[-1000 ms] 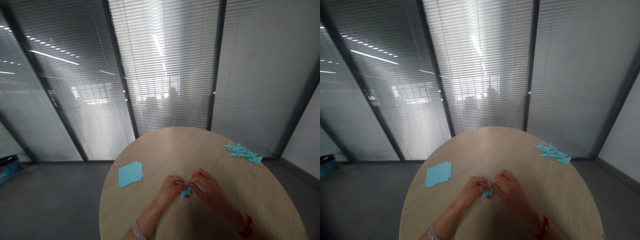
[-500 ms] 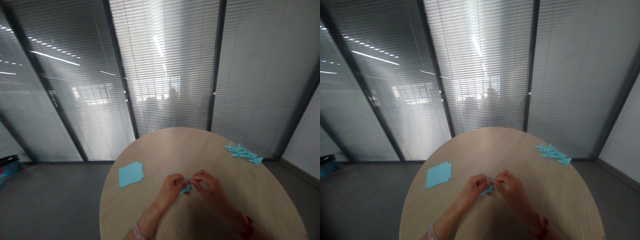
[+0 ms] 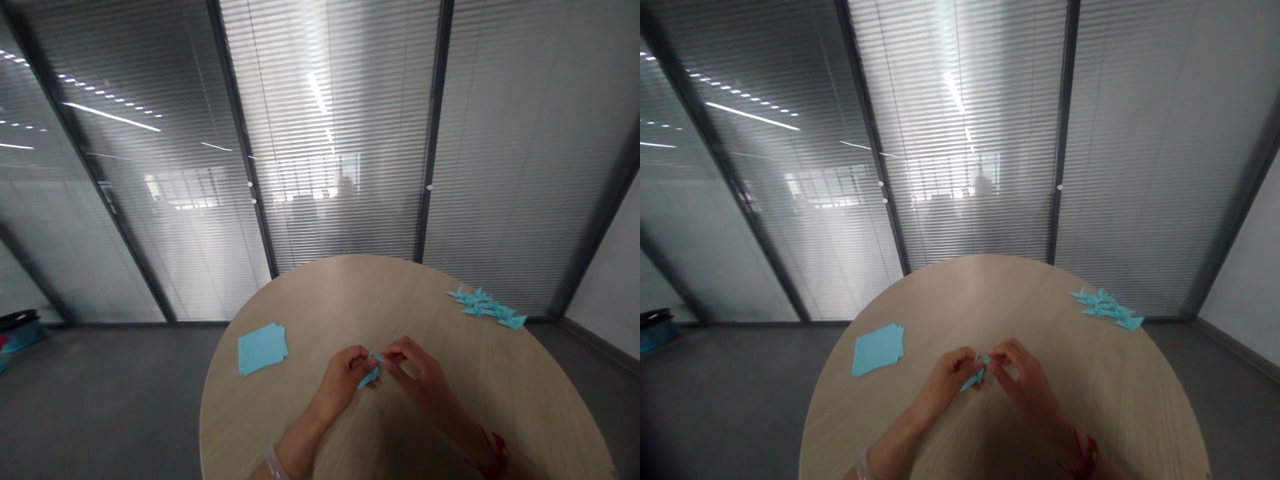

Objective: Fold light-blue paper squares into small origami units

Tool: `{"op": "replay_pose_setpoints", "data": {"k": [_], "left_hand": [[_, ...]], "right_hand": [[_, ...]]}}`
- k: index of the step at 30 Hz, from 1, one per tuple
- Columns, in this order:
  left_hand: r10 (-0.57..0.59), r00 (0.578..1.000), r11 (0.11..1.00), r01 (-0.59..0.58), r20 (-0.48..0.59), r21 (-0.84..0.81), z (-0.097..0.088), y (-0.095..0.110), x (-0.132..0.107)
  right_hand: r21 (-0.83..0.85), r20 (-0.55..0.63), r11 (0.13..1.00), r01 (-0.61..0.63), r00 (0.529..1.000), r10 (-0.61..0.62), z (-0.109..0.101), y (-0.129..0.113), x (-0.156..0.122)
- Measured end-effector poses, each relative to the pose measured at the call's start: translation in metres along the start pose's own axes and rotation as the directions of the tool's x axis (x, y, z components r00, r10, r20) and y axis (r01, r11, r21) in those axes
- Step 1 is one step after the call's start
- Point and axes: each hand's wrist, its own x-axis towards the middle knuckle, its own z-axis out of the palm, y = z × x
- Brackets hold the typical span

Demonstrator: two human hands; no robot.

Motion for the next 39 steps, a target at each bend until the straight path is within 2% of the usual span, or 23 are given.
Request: {"op": "replay_pose_setpoints", "data": {"k": [5,17,27,34,39], "left_hand": [[0.011,1.000,0.999,-0.010,0.026,-0.054,0.0011,-0.0015,0.0000],[0.041,0.998,0.999,-0.040,0.040,-0.035,0.0016,-0.0021,0.0008],[0.023,0.998,0.999,-0.025,0.055,0.043,0.0033,0.0032,-0.0050],[0.099,0.995,0.973,-0.097,0.000,0.211,0.0015,-0.0002,-0.0039],[0.137,0.990,0.960,-0.130,-0.012,0.247,0.0006,-0.0015,-0.0032]], "right_hand": [[0.014,0.014,0.999,0.047,0.999,-0.047,-0.0005,-0.0013,-0.0001],[-0.031,0.014,0.999,0.018,1.000,-0.018,0.0003,-0.0002,0.0000],[0.015,0.077,0.999,-0.029,0.997,0.028,0.0023,0.0021,0.0000],[0.012,0.049,1.000,-0.013,0.999,0.012,0.0051,0.0026,-0.0009],[0.026,0.067,0.999,-0.039,0.997,0.038,0.0059,0.0015,-0.0014]]}}
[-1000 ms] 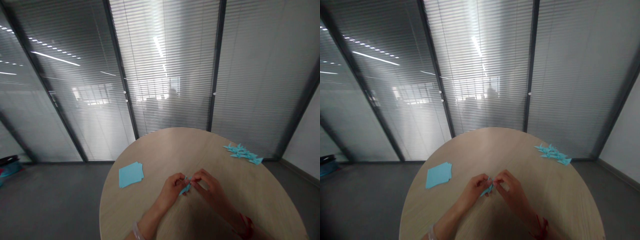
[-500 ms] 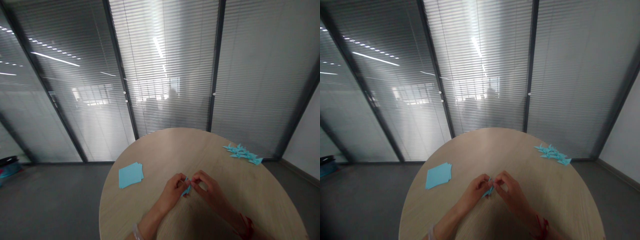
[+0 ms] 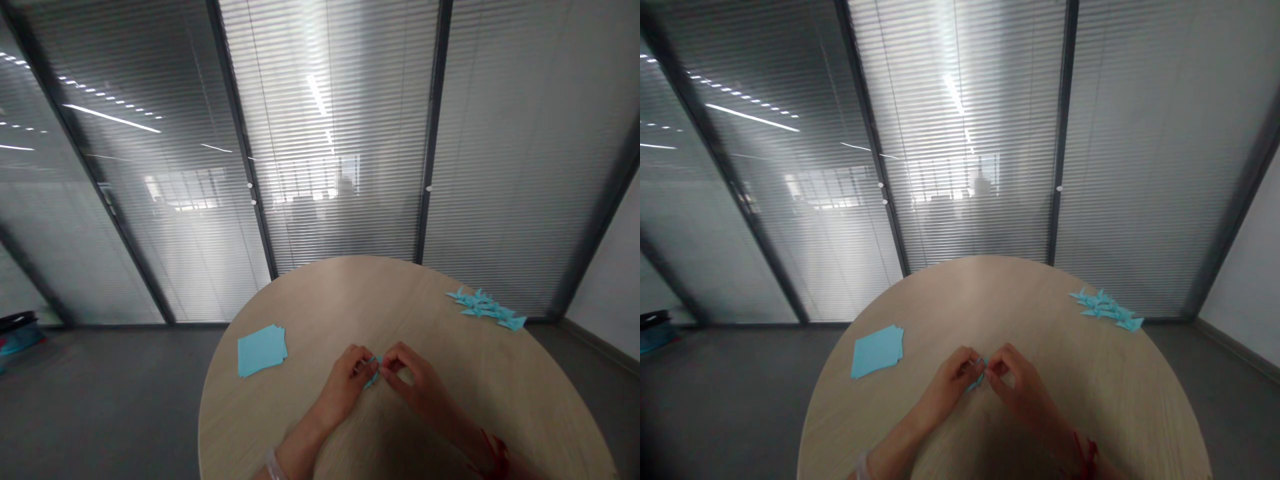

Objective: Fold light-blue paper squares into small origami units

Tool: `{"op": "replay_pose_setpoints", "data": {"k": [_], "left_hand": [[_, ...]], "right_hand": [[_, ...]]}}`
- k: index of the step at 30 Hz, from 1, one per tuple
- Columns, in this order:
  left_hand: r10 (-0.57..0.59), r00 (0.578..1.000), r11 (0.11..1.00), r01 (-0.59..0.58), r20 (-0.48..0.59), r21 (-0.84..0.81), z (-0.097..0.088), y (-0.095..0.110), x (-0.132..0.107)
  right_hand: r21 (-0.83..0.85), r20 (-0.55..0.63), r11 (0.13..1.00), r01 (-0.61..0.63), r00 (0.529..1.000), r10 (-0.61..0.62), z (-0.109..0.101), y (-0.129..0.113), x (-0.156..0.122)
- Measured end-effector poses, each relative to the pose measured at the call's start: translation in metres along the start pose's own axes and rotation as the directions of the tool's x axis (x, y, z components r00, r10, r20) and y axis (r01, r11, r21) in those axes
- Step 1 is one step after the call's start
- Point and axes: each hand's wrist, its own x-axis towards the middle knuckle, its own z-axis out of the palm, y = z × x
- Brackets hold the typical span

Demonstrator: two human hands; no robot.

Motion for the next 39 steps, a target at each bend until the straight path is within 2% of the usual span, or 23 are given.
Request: {"op": "replay_pose_setpoints", "data": {"k": [4,7,12,16,20,28,32,36,39], "left_hand": [[0.004,1.000,1.000,-0.003,-0.006,0.006,-0.0014,0.0020,-0.0001],[0.016,1.000,1.000,-0.015,-0.005,0.009,-0.0024,0.0038,-0.0009],[0.009,1.000,0.997,-0.009,0.003,-0.074,-0.0017,0.0021,-0.0019],[-0.030,0.999,0.983,0.035,0.030,-0.183,0.0007,-0.0003,-0.0017],[-0.061,0.997,0.973,0.068,0.038,-0.219,0.0024,0.0004,-0.0013],[-0.051,0.997,0.989,0.058,0.055,-0.133,0.0015,0.0053,-0.0040],[-0.044,0.996,0.988,0.055,0.078,-0.146,0.0016,0.0027,-0.0035],[-0.001,1.000,0.999,0.002,0.024,-0.052,0.0015,-0.0008,-0.0016],[0.001,0.999,0.999,0.001,0.042,-0.046,0.0019,-0.0013,-0.0016]], "right_hand": [[0.038,0.007,0.996,-0.082,0.997,0.081,-0.0016,-0.0007,0.0005],[0.084,0.070,0.985,-0.150,0.987,0.145,-0.0022,-0.0018,0.0007],[0.123,0.202,0.979,-0.163,0.970,0.136,0.0000,-0.0051,-0.0013],[0.117,0.220,0.978,-0.173,0.965,0.144,0.0000,-0.0059,-0.0022],[0.084,0.207,0.983,-0.162,0.968,0.141,-0.0013,-0.0059,-0.0014],[0.022,0.181,0.993,-0.113,0.978,0.107,-0.0002,-0.0069,-0.0025],[0.077,0.197,0.986,-0.146,0.972,0.128,-0.0016,-0.0064,-0.0015],[0.146,0.216,0.970,-0.196,0.963,0.163,-0.0029,-0.0039,0.0000],[0.176,0.230,0.962,-0.211,0.959,0.168,-0.0028,-0.0036,0.0006]]}}
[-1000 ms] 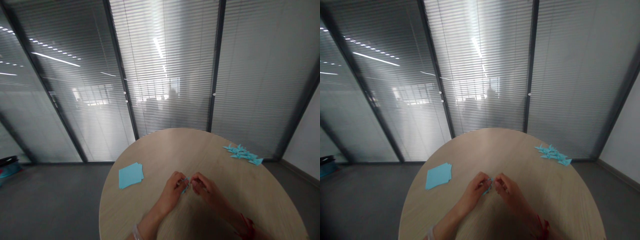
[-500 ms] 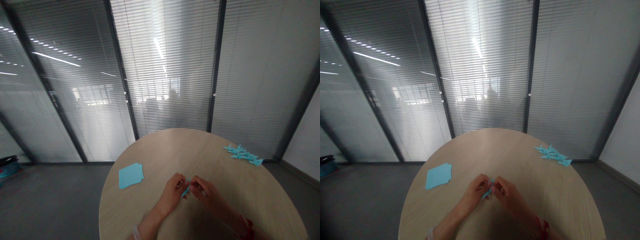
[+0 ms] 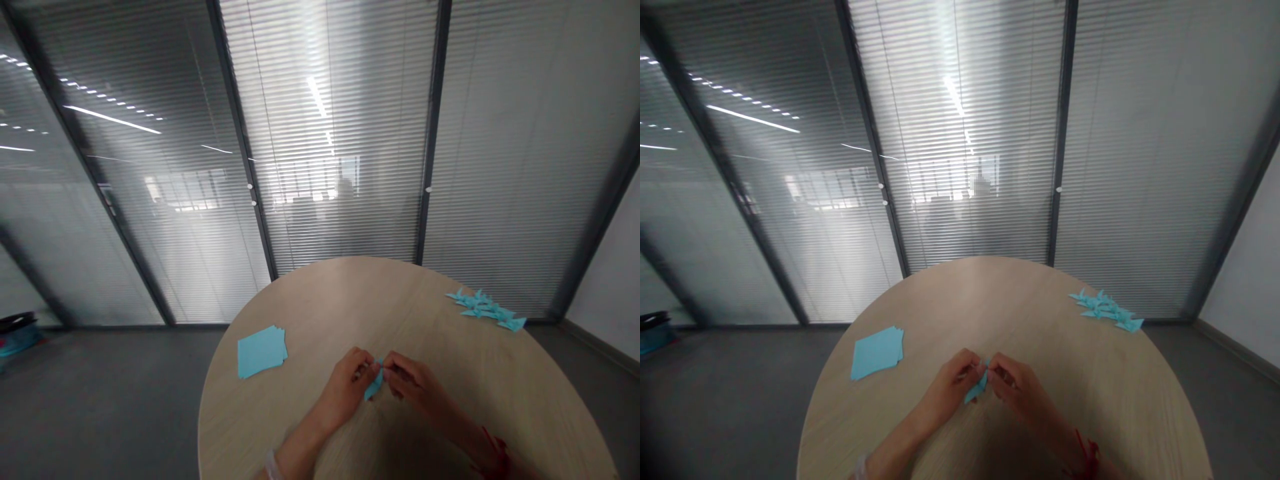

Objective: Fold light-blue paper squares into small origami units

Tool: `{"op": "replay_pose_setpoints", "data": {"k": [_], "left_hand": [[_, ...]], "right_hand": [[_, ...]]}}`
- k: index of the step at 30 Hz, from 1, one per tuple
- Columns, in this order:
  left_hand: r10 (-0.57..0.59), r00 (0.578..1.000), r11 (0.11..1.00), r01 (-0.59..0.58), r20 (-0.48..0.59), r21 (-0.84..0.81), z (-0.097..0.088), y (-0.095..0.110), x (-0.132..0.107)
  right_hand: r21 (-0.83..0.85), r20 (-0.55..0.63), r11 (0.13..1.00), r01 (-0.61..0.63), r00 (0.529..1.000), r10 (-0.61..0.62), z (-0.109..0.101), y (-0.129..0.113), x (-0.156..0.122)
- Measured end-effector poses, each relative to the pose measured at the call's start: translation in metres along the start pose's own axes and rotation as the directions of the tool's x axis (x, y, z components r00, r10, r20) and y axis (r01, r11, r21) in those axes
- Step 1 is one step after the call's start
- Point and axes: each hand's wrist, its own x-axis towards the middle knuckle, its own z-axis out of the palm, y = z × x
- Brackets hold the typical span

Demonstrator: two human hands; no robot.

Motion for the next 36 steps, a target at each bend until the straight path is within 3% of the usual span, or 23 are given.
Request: {"op": "replay_pose_setpoints", "data": {"k": [7,13,19,23,28,30,33,36], "left_hand": [[-0.050,0.998,0.993,0.053,0.031,-0.106,0.003,-0.004,-0.002],[-0.082,0.994,0.990,0.090,0.077,-0.106,0.000,0.001,-0.001],[-0.056,0.987,0.966,0.092,0.153,-0.243,-0.005,0.011,0.001],[-0.056,0.990,0.962,0.089,0.132,-0.259,-0.006,0.011,0.002],[-0.083,0.995,0.993,0.087,0.058,-0.078,-0.005,0.012,0.000],[-0.082,0.995,0.995,0.085,0.062,-0.047,-0.004,0.014,-0.002],[-0.077,0.992,0.995,0.083,0.096,-0.055,-0.003,0.018,-0.004],[-0.076,0.992,0.995,0.082,0.103,-0.053,-0.001,0.020,-0.005]], "right_hand": [[-0.073,-0.016,0.997,0.021,1.000,-0.022,0.002,-0.002,0.000],[-0.205,-0.070,0.969,0.141,0.985,-0.158,-0.003,-0.001,-0.004],[-0.210,-0.087,0.956,0.203,0.970,-0.225,-0.004,-0.005,-0.005],[-0.136,-0.111,0.979,0.153,0.979,-0.169,-0.005,-0.008,-0.004],[0.054,-0.245,0.999,0.003,0.969,0.010,-0.007,-0.002,0.000],[0.161,-0.211,0.985,-0.068,0.972,0.102,-0.004,0.007,0.003],[0.231,-0.089,0.965,-0.122,0.985,0.146,0.004,0.020,0.007],[0.270,-0.087,0.950,-0.155,0.979,0.185,0.008,0.028,0.009]]}}
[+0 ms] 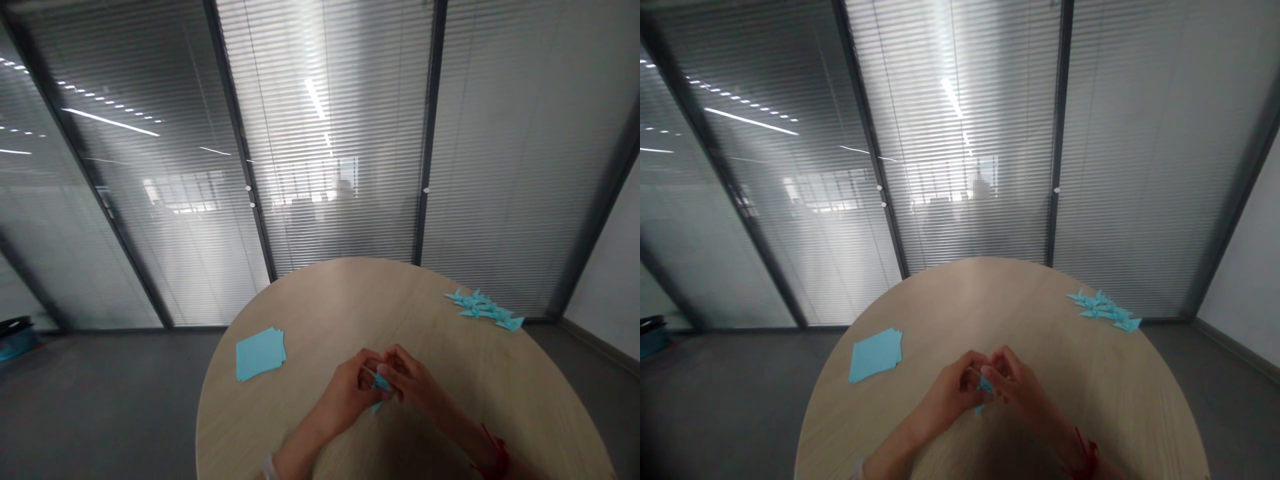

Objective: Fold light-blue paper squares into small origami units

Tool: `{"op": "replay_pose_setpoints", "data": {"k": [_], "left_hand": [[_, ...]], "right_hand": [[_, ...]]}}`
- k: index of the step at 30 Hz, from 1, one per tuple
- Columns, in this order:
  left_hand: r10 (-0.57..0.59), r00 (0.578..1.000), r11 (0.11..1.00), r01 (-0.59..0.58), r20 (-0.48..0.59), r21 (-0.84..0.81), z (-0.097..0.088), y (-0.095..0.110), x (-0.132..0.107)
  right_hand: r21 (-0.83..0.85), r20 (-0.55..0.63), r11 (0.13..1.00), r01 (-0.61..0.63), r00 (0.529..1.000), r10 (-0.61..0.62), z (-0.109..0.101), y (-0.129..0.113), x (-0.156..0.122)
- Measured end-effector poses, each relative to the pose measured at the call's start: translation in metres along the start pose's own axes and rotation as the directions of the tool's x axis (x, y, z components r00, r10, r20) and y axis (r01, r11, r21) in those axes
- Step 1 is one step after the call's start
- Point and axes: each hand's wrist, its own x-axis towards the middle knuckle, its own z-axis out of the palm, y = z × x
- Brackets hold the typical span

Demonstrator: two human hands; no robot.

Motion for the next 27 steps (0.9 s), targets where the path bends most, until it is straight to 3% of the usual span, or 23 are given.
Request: {"op": "replay_pose_setpoints", "data": {"k": [3,8,14,20,27], "left_hand": [[-0.014,1.000,0.999,0.015,0.023,-0.047,0.002,-0.001,0.000],[0.000,1.000,0.998,-0.001,-0.013,-0.069,0.001,-0.008,0.003],[-0.031,0.999,0.998,0.033,-0.042,0.049,0.000,-0.014,0.004],[-0.067,0.996,0.996,0.070,-0.061,0.045,-0.002,-0.007,0.004],[-0.087,0.993,0.990,0.095,-0.078,0.108,-0.005,-0.016,0.006]], "right_hand": [[0.003,-0.018,1.000,-0.026,1.000,0.026,-0.001,0.000,0.001],[-0.073,-0.016,0.996,0.052,0.998,-0.053,-0.008,-0.011,0.000],[-0.058,-0.062,0.995,0.087,0.994,-0.090,-0.010,-0.023,-0.004],[-0.099,-0.051,0.991,0.094,0.994,-0.099,-0.007,-0.028,-0.007],[-0.140,-0.083,0.985,0.098,0.990,-0.110,-0.007,-0.029,-0.009]]}}
